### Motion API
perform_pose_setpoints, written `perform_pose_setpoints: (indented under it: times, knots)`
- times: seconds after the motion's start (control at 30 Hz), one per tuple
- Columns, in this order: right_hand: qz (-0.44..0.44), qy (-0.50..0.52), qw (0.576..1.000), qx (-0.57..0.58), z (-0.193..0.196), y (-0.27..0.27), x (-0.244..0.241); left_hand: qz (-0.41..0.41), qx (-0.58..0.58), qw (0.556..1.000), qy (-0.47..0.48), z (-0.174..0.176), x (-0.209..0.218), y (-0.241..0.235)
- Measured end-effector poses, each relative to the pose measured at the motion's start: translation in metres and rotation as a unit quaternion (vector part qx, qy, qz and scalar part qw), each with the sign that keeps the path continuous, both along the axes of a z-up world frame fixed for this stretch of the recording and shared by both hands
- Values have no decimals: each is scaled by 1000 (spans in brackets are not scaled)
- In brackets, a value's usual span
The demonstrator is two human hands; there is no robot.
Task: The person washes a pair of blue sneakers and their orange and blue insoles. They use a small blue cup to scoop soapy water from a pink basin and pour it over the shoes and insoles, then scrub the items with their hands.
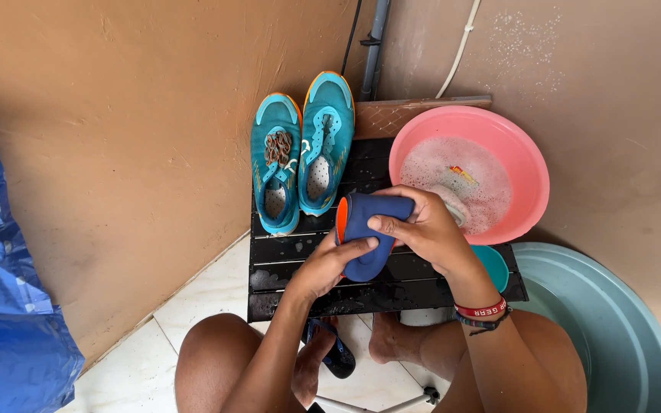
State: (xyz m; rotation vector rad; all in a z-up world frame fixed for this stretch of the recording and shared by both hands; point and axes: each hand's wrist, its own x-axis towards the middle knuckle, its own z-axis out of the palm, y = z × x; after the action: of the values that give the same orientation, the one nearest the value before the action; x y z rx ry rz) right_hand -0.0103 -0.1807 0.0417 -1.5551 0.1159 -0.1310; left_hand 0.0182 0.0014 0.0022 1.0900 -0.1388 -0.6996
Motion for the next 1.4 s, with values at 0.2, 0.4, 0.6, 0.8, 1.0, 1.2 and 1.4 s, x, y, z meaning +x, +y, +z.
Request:
perform_pose_setpoints:
  times: [0.2,0.4,0.6,0.8,1.0,1.2,1.4]
  knots:
    - [-148,-108,982,-37,12,-6,5,13,-3,987,-161,19,19,-5]
    - [-55,-89,992,-70,26,-9,-1,103,119,949,-273,47,18,-7]
    - [-16,-72,971,-228,58,-16,-15,90,167,943,-272,13,25,-1]
    - [-71,-91,984,-133,34,-26,-8,123,0,978,-169,-4,33,-6]
    - [-49,-69,952,-296,46,-5,-7,197,43,962,-183,14,36,8]
    - [41,-56,936,-346,44,27,-6,198,36,955,-217,11,31,6]
    - [39,-83,951,-296,24,29,-5,150,9,961,-232,-15,34,0]
